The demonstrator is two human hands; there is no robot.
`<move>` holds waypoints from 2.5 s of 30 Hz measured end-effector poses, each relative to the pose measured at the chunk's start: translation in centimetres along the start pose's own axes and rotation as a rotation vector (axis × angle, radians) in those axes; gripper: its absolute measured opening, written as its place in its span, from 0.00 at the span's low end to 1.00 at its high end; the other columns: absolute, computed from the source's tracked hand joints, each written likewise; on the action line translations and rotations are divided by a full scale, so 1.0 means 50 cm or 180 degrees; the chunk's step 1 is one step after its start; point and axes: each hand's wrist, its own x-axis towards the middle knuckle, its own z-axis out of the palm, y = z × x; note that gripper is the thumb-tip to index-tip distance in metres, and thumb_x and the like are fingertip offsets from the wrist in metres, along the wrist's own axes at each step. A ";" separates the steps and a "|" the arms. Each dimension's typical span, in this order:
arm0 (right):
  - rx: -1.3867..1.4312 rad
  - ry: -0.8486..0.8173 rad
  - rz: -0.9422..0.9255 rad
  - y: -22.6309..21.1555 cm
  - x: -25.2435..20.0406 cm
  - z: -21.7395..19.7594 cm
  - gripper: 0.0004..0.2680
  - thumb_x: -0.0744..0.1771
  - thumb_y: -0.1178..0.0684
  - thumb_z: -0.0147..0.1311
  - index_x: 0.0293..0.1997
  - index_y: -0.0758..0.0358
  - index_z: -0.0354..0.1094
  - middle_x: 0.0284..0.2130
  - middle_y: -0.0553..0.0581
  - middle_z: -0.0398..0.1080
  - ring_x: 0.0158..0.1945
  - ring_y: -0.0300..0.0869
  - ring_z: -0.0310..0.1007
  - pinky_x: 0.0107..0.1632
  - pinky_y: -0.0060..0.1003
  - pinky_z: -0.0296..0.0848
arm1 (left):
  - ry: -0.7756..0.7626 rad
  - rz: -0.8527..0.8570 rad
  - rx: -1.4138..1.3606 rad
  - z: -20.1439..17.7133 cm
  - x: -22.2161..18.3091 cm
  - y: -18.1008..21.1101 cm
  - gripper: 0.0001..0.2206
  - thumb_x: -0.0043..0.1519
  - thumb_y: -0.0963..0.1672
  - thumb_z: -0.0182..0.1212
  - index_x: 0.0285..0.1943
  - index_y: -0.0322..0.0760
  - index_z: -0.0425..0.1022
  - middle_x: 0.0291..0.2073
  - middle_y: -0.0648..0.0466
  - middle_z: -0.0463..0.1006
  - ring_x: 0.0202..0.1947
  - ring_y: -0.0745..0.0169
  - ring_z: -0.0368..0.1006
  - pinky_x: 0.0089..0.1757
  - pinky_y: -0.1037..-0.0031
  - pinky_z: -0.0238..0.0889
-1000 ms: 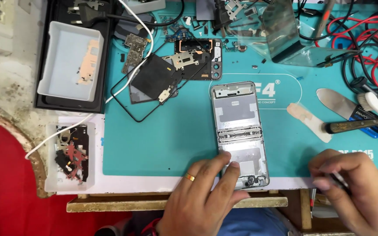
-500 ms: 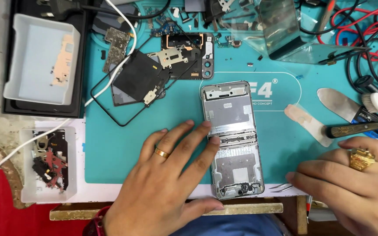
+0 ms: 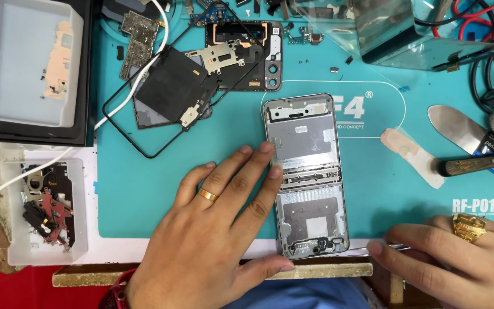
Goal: A person is disassembling or repairing a foldable smartphone, using tweezers to carefully remove or adjust internal components and adhesive strips on the chassis.
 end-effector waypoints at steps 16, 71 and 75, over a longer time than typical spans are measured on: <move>0.0228 0.0303 0.0188 -0.048 0.008 0.039 0.13 0.68 0.53 0.45 0.58 0.52 0.70 0.47 0.54 0.73 0.22 0.46 0.65 0.21 0.39 0.67 | 0.0023 -0.0076 0.0298 0.009 -0.007 0.012 0.43 0.63 0.65 0.49 0.76 0.34 0.58 0.76 0.45 0.57 0.74 0.48 0.56 0.63 0.54 0.52; 0.0114 -0.0097 -0.0919 0.068 0.125 -0.027 0.09 0.70 0.52 0.41 0.48 0.43 0.71 0.40 0.40 0.71 0.30 0.41 0.66 0.39 0.45 0.56 | 0.0083 -0.0035 0.0346 0.005 -0.004 0.007 0.43 0.61 0.65 0.55 0.76 0.35 0.60 0.75 0.47 0.61 0.72 0.49 0.60 0.62 0.56 0.56; -0.0128 0.0006 -0.1063 0.076 0.137 -0.038 0.07 0.69 0.53 0.48 0.48 0.44 0.71 0.41 0.43 0.72 0.33 0.43 0.70 0.41 0.47 0.60 | 0.0086 -0.0050 0.0301 0.003 -0.003 0.006 0.42 0.61 0.64 0.56 0.75 0.35 0.60 0.74 0.46 0.62 0.72 0.48 0.60 0.62 0.55 0.55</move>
